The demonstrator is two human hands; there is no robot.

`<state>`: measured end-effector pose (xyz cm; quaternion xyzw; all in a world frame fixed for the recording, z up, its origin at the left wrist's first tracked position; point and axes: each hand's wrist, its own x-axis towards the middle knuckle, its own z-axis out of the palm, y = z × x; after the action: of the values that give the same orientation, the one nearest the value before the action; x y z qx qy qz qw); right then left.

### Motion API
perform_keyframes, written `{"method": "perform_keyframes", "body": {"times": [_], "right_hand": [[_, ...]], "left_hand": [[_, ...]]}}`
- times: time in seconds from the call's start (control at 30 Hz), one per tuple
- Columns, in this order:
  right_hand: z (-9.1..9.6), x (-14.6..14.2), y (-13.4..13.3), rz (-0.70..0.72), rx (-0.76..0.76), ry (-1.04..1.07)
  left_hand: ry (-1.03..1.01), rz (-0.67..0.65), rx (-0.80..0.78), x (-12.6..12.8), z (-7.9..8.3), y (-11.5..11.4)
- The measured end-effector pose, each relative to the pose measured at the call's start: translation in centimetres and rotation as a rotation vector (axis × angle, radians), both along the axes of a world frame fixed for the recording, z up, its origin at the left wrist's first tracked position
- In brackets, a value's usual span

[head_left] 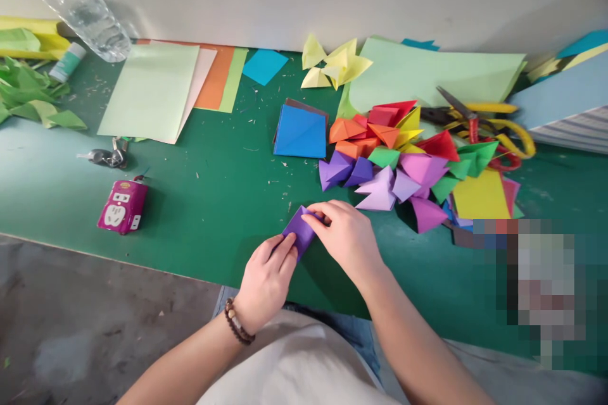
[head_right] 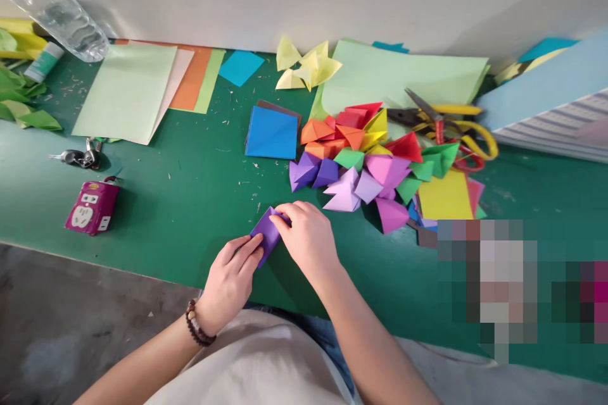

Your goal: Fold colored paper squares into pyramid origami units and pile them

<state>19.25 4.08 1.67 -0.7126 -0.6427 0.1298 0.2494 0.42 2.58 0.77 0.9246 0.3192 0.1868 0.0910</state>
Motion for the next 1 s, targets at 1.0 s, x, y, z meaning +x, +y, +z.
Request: {"method": "perform_keyframes", "body": {"times": [1.0], "right_hand": [[0.0,-0.1,-1.5,-0.023,0.108,0.043]], "left_hand": [[0.083,0.008,-0.045,0.0,-0.1,0.0]]}}
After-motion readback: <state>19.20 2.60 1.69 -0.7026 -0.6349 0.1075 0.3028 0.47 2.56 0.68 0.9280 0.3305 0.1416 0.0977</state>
